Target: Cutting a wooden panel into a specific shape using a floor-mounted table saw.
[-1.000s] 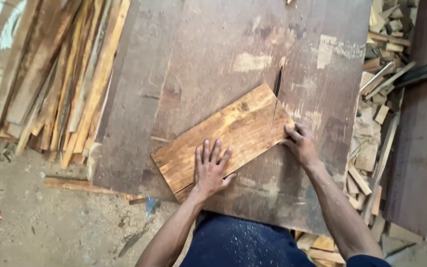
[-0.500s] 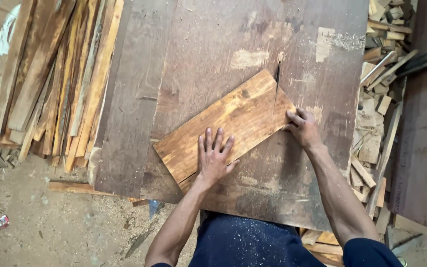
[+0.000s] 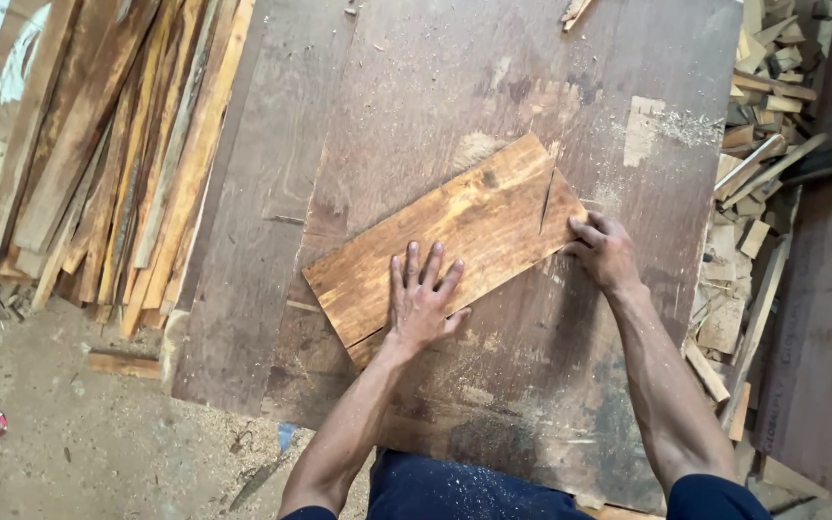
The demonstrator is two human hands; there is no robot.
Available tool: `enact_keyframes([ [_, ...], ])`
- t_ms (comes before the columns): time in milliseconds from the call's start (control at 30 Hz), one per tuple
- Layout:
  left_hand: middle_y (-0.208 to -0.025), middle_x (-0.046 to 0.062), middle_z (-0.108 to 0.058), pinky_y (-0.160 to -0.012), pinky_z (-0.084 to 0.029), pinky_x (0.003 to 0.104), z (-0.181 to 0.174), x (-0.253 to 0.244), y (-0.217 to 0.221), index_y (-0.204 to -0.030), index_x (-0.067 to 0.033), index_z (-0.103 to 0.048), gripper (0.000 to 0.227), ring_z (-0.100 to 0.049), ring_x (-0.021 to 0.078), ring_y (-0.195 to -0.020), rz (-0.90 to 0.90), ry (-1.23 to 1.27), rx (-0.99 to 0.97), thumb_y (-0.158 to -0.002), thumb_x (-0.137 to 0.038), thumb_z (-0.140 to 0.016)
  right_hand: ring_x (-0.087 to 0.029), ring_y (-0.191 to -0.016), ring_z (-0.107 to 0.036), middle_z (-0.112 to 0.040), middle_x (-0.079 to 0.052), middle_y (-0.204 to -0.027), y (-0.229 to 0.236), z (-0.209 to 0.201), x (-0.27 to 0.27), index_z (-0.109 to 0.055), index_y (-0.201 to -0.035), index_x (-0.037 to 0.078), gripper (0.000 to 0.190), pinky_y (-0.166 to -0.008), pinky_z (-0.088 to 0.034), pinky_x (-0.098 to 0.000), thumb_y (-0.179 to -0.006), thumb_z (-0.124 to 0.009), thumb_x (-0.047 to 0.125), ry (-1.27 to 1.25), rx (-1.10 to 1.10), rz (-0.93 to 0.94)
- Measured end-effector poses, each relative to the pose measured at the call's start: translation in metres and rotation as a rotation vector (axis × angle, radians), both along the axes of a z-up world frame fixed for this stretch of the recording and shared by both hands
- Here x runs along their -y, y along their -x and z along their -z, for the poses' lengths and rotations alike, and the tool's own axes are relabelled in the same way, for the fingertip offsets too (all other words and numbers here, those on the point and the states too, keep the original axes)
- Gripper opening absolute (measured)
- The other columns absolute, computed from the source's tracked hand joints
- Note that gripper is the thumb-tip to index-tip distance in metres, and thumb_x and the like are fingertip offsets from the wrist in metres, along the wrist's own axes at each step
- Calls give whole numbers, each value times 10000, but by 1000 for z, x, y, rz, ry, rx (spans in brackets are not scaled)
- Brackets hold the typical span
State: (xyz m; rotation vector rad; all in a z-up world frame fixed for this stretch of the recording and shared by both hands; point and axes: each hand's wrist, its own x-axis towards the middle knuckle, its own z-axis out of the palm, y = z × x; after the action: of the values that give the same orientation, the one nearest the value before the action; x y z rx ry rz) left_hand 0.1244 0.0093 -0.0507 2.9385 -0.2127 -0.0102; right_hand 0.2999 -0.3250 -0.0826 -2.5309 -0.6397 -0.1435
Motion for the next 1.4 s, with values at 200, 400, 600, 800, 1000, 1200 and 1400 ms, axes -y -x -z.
enact_keyframes([
  [200, -1698, 178, -28, -1178, 7, 768, 2, -2, -10, -1631, -304, -223, 983, 19, 492, -1540, 13, -30, -75, -858, -807, -564, -354, -1218, -644, -679, -167, -1328, -13, -3, -3, -757, -1238, 113, 483, -1013, -544, -435, -790, -864, 258, 40, -16, 5],
  [400, -1723, 141, -33, -1202, 15, 746, 0, -1, -14, -1616, -345, -242, 937, 41, 471, -1568, -8, -33, -10, -859, -772, -592, -333, -1209, -655, -686, -146, -1335, -14, -7, -5, -750, -1258, 126, 477, -1009, -560, -424, -812, -855, 258, 11, -62, 15],
  [600, -1711, 159, -43, -1175, 28, 768, 6, -2, -16, -1619, -322, -241, 956, 38, 479, -1546, 1, -1, -42, -857, -782, -589, -366, -1209, -638, -664, -188, -1351, -20, 3, -1, -751, -1253, 130, 518, -997, -547, -433, -769, -875, 265, 12, -46, 11],
  [800, -1711, 154, -54, -1175, 26, 761, 0, 0, -19, -1614, -330, -276, 943, 39, 480, -1546, -3, -9, -59, -844, -775, -592, -364, -1224, -637, -677, -178, -1331, -20, -6, -4, -761, -1239, 138, 529, -1020, -539, -439, -755, -873, 321, 48, -64, 28],
  [1000, -1708, 149, -63, -1175, 23, 761, -12, -1, -26, -1611, -332, -282, 943, 24, 481, -1545, -13, -14, -104, -838, -774, -593, -352, -1181, -648, -683, -171, -1297, -26, -12, -8, -755, -1235, 131, 517, -972, -550, -431, -764, -865, 311, 35, -76, 34],
  [1200, -1715, 149, -77, -1192, 12, 733, -10, 0, -19, -1608, -324, -287, 936, -6, 476, -1558, -4, -28, -42, -850, -764, -614, -346, -1146, -659, -690, -162, -1266, -13, -19, -13, -732, -1253, 108, 484, -948, -557, -421, -799, -851, 227, -9, -92, 23],
  [1400, -1707, 166, -64, -1203, 0, 714, -25, 1, 28, -1612, -313, -267, 969, -9, 463, -1555, 0, -46, -143, -828, -755, -626, -356, -1140, -659, -688, -168, -1249, 34, -14, -4, -730, -1257, 118, 490, -955, -555, -430, -793, -858, 209, 12, -78, -8],
])
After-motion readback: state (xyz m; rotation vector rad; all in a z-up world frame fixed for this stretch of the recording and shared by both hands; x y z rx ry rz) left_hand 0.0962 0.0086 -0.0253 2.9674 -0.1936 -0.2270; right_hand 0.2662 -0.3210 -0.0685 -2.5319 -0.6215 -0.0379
